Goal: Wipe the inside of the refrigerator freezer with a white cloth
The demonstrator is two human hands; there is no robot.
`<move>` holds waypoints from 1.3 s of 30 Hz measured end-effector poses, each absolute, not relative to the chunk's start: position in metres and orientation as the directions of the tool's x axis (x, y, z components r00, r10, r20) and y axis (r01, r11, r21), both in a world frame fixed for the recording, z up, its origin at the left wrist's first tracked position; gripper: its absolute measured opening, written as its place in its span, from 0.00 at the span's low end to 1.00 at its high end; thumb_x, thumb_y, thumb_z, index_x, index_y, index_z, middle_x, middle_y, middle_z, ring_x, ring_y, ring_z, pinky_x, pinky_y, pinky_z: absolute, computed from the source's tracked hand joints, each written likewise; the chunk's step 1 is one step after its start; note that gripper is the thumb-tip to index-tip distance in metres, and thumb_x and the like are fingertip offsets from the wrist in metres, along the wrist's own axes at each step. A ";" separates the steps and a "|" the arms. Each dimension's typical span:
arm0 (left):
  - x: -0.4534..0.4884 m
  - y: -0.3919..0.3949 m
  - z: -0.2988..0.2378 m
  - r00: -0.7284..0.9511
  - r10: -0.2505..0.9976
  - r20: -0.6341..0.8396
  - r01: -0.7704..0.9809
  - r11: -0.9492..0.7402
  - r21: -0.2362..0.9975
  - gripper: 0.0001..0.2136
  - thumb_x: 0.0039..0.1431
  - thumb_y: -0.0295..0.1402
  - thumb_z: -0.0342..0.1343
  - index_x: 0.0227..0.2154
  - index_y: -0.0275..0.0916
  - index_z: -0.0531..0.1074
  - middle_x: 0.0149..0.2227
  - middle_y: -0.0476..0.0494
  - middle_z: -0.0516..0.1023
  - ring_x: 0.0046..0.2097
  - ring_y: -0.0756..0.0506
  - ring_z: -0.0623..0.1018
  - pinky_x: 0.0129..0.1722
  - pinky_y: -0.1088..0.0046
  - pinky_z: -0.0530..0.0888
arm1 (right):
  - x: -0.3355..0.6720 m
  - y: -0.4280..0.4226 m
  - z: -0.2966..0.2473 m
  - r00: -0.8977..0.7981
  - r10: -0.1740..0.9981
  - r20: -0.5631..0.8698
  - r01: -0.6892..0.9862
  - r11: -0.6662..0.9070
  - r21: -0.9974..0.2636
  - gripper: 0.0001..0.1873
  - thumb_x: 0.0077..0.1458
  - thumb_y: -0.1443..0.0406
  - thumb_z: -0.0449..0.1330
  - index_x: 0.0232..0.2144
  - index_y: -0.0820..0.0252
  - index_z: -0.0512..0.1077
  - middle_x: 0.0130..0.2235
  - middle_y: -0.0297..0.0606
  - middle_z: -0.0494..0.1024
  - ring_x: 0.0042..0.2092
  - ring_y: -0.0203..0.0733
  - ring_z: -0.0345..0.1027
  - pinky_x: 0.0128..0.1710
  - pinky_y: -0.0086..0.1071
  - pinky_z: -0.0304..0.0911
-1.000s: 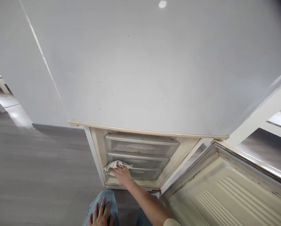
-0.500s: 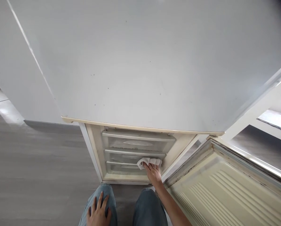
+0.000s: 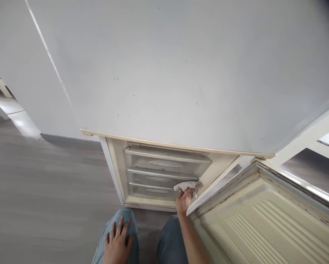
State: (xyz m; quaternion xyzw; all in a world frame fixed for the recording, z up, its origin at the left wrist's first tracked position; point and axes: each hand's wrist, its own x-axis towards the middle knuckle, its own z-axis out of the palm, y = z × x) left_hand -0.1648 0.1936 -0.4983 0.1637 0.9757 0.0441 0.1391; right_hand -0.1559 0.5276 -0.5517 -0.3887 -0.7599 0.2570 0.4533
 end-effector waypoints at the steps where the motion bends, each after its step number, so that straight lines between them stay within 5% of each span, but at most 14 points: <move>1: -0.165 0.193 -0.498 -0.908 0.335 -0.250 0.310 0.941 0.136 0.27 0.58 0.39 0.39 0.61 0.45 0.59 0.68 0.47 0.52 0.69 0.32 0.48 0.62 0.48 0.50 | -0.159 0.522 -0.548 -0.250 0.871 0.423 0.337 0.487 -0.806 0.32 0.59 0.61 0.43 0.62 0.73 0.49 0.62 0.65 0.57 0.63 0.61 0.51 0.58 0.54 0.53; 7: -0.167 0.187 -0.505 -0.922 0.317 -0.224 0.254 0.930 0.267 0.27 0.55 0.35 0.45 0.59 0.43 0.62 0.68 0.45 0.52 0.69 0.30 0.45 0.64 0.45 0.45 | -0.172 0.504 -0.527 -0.071 0.979 0.189 0.292 0.201 -0.935 0.35 0.52 0.65 0.45 0.63 0.67 0.49 0.62 0.58 0.59 0.61 0.58 0.56 0.56 0.48 0.57; 11: -0.190 0.201 -0.507 -0.936 0.228 -0.269 -0.073 0.621 0.781 0.25 0.50 0.26 0.51 0.54 0.35 0.68 0.65 0.36 0.60 0.70 0.37 0.41 0.66 0.54 0.35 | -0.153 0.511 -0.523 -0.060 0.998 -0.026 0.248 -0.010 -0.969 0.29 0.43 0.66 0.50 0.51 0.60 0.65 0.50 0.49 0.73 0.52 0.57 0.66 0.47 0.44 0.64; 13: -0.210 0.223 -0.506 -0.907 0.238 -0.348 -0.208 0.466 0.860 0.23 0.51 0.25 0.51 0.52 0.36 0.68 0.60 0.35 0.66 0.68 0.39 0.53 0.67 0.57 0.46 | -0.136 0.515 -0.520 -0.088 0.987 -0.135 0.214 -0.114 -0.970 0.21 0.37 0.66 0.52 0.38 0.59 0.71 0.38 0.45 0.77 0.44 0.57 0.70 0.39 0.42 0.66; 16: -0.243 0.271 -0.506 -0.818 0.277 -0.505 -0.429 0.292 0.855 0.17 0.57 0.32 0.51 0.49 0.35 0.68 0.52 0.34 0.74 0.53 0.41 0.74 0.55 0.59 0.68 | -0.110 0.515 -0.512 -0.177 0.950 -0.258 0.126 -0.238 -0.963 0.13 0.32 0.66 0.54 0.27 0.57 0.70 0.25 0.38 0.74 0.31 0.51 0.70 0.28 0.38 0.65; 19: -0.265 0.319 -0.505 -0.727 0.338 -0.597 -0.603 0.101 0.792 0.13 0.59 0.36 0.52 0.46 0.37 0.68 0.49 0.40 0.76 0.44 0.47 0.78 0.45 0.64 0.75 | -0.089 0.507 -0.500 -0.297 0.899 -0.322 0.004 -0.336 -0.942 0.10 0.30 0.65 0.56 0.23 0.56 0.69 0.23 0.36 0.73 0.26 0.45 0.67 0.25 0.35 0.64; 24: -0.279 0.361 -0.502 -0.603 0.386 -0.698 -0.777 -0.084 0.624 0.08 0.58 0.35 0.55 0.36 0.35 0.71 0.38 0.46 0.76 0.38 0.49 0.76 0.37 0.68 0.76 | -0.057 0.491 -0.481 -0.493 0.779 -0.387 -0.224 -0.544 -0.809 0.09 0.28 0.67 0.63 0.20 0.54 0.71 0.28 0.35 0.77 0.30 0.43 0.69 0.28 0.32 0.66; 31: -0.277 0.369 -0.503 -0.600 0.386 -0.701 -0.799 -0.241 0.551 0.06 0.58 0.33 0.55 0.34 0.35 0.70 0.31 0.50 0.74 0.34 0.51 0.75 0.32 0.73 0.75 | -0.021 0.472 -0.468 -0.552 0.727 -0.408 -0.170 -0.577 -0.799 0.11 0.30 0.67 0.62 0.24 0.53 0.75 0.32 0.35 0.79 0.37 0.46 0.72 0.32 0.32 0.66; 39: -0.252 0.348 -0.508 -0.599 0.329 -0.730 -0.799 -0.184 0.572 0.07 0.55 0.33 0.58 0.28 0.35 0.68 0.26 0.54 0.70 0.28 0.54 0.72 0.26 0.77 0.71 | -0.008 0.468 -0.458 -0.538 0.752 -0.380 -0.145 -0.527 -0.837 0.09 0.32 0.63 0.61 0.24 0.53 0.75 0.35 0.40 0.79 0.39 0.51 0.71 0.32 0.38 0.67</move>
